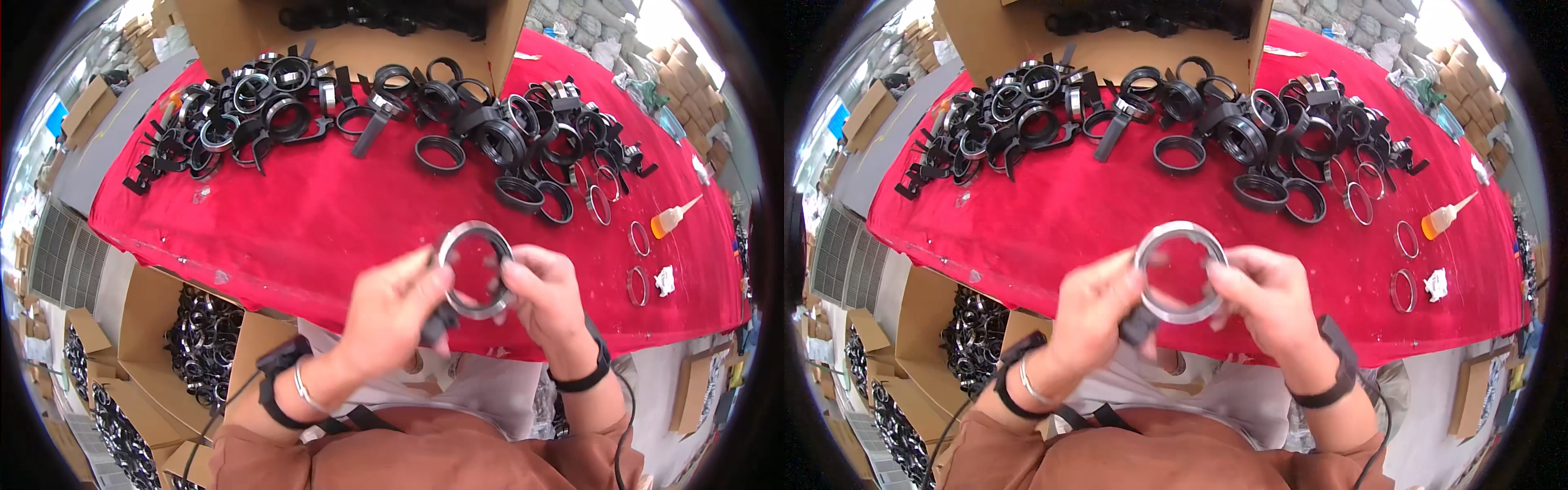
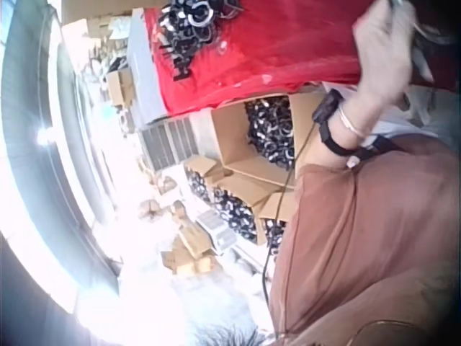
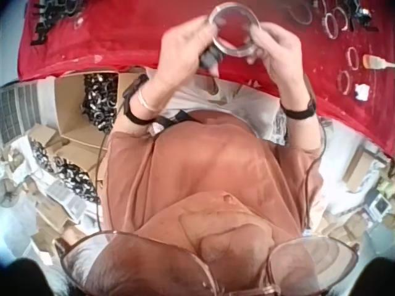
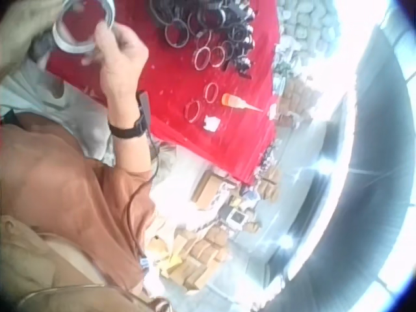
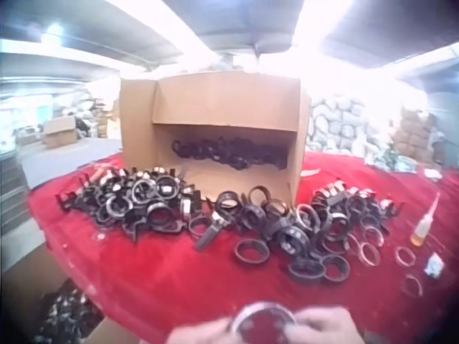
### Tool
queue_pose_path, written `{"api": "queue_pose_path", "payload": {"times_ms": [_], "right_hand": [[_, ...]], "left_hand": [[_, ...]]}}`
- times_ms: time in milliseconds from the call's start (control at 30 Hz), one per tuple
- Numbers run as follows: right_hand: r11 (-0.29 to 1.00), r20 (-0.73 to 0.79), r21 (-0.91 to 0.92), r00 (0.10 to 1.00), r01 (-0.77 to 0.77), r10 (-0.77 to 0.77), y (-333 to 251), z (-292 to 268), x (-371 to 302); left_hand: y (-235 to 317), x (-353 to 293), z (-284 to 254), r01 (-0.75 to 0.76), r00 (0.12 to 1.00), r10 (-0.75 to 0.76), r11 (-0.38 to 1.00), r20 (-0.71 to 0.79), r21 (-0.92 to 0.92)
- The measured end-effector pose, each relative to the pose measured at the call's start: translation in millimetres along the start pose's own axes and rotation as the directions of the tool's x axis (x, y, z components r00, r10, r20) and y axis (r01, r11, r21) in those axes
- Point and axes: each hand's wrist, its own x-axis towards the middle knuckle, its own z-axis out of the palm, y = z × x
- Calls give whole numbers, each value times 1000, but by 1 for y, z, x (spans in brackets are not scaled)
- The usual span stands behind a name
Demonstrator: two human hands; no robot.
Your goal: Assembling metal rings onto black plastic circular components and applying oil to the rings.
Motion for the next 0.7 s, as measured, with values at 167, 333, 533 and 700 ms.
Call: {"api": "queue_pose_path", "payload": {"times_ms": [167,333,533,700], "right_hand": [[265,189,-873,784,410,-592,12,7,103],[-38,320,-942,861,332,-395,17,13,154],[950,-119,151,959,274,-257,-15,7,101],[824,72,567,995,19,-73,-6,-35,53]], "left_hand": [[25,121,-76,-353,807,584,596,-88,722],[30,225,-154,-66,508,833,-217,220,974],[15,146,-90,-510,856,454,662,247,549],[-4,94,-30,-191,954,65,883,292,429]]}}
